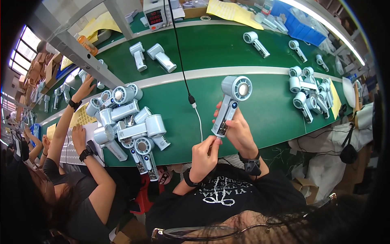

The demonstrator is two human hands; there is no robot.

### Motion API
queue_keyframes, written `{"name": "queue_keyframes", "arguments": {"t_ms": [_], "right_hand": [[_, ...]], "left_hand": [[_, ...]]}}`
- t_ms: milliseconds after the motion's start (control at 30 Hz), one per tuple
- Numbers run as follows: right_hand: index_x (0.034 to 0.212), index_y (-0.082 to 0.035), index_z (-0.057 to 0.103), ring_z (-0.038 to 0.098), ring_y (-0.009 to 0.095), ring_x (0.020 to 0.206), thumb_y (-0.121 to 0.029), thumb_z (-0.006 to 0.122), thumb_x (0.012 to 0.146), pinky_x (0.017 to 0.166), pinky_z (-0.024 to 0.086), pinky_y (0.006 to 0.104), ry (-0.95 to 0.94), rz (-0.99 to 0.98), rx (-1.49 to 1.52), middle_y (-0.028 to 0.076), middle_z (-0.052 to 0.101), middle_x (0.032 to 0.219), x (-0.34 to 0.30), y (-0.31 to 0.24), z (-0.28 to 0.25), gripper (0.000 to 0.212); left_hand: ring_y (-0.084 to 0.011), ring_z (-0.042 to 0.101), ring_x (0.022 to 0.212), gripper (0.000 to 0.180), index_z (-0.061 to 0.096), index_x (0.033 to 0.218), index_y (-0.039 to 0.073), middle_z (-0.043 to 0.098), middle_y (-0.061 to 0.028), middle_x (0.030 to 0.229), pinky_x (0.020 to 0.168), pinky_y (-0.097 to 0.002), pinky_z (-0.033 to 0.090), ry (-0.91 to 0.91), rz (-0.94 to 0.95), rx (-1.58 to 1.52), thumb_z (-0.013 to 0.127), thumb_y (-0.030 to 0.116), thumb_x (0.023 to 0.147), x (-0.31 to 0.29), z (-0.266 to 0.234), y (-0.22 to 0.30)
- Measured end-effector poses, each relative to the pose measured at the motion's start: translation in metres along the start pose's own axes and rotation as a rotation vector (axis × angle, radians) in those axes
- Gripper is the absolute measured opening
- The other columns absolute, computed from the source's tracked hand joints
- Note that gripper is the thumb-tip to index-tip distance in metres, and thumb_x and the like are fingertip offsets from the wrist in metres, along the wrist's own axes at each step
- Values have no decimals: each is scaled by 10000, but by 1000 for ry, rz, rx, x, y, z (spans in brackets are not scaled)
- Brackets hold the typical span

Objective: Testing and inspecting handheld fans on an assembly line.

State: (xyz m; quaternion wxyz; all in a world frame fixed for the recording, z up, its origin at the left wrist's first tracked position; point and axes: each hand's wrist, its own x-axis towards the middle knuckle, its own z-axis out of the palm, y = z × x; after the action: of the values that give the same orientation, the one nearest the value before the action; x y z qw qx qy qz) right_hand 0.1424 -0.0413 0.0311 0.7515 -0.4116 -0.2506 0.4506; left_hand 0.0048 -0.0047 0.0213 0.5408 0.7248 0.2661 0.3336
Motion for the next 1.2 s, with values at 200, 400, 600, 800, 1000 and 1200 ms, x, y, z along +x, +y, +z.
{"name": "queue_keyframes", "arguments": {"t_ms": [200,400,600,800,1000,1200], "right_hand": [[1405,-19,284,518,214,1076,-166,554,815,946,458,386,-13,30,85,123,468,1251,0,2,-3,666],[1419,-20,251,506,206,1087,-118,568,802,952,452,377,-13,-6,40,109,450,1253,2,10,0,700],[1426,-25,216,487,185,1104,12,570,790,965,435,360,-24,-73,-188,86,411,1269,0,15,3,729],[1349,-31,243,467,178,1117,49,583,827,950,439,326,-17,-44,-214,99,383,1285,-3,2,6,627],[1395,-13,254,491,209,1161,58,570,846,979,443,360,-28,-93,-230,119,405,1328,-6,-3,8,638],[1392,-5,260,487,221,1190,84,569,833,994,436,367,-46,-124,-239,133,403,1347,-12,-5,13,645]], "left_hand": [[-78,465,482,134,584,816,-28,544,-35,595,439,-250,330,-23,-18,-46,544,42,924,-1,1,-1],[-82,456,479,141,576,810,-30,534,-41,587,439,-257,326,-10,-56,12,542,43,926,0,-2,0],[-90,461,481,147,571,810,-31,530,-45,582,447,-263,335,7,-59,-1,535,44,932,1,0,-4],[-97,512,531,146,576,841,-31,562,-46,624,496,-244,383,-133,-136,-121,525,57,946,5,-6,-13],[-171,622,699,121,585,914,-45,636,-98,795,638,-285,469,-144,-62,-230,564,73,931,7,-9,-16],[-170,622,773,125,610,911,-39,640,-94,876,680,-280,468,-118,-32,-256,593,85,918,4,-11,-30]]}}
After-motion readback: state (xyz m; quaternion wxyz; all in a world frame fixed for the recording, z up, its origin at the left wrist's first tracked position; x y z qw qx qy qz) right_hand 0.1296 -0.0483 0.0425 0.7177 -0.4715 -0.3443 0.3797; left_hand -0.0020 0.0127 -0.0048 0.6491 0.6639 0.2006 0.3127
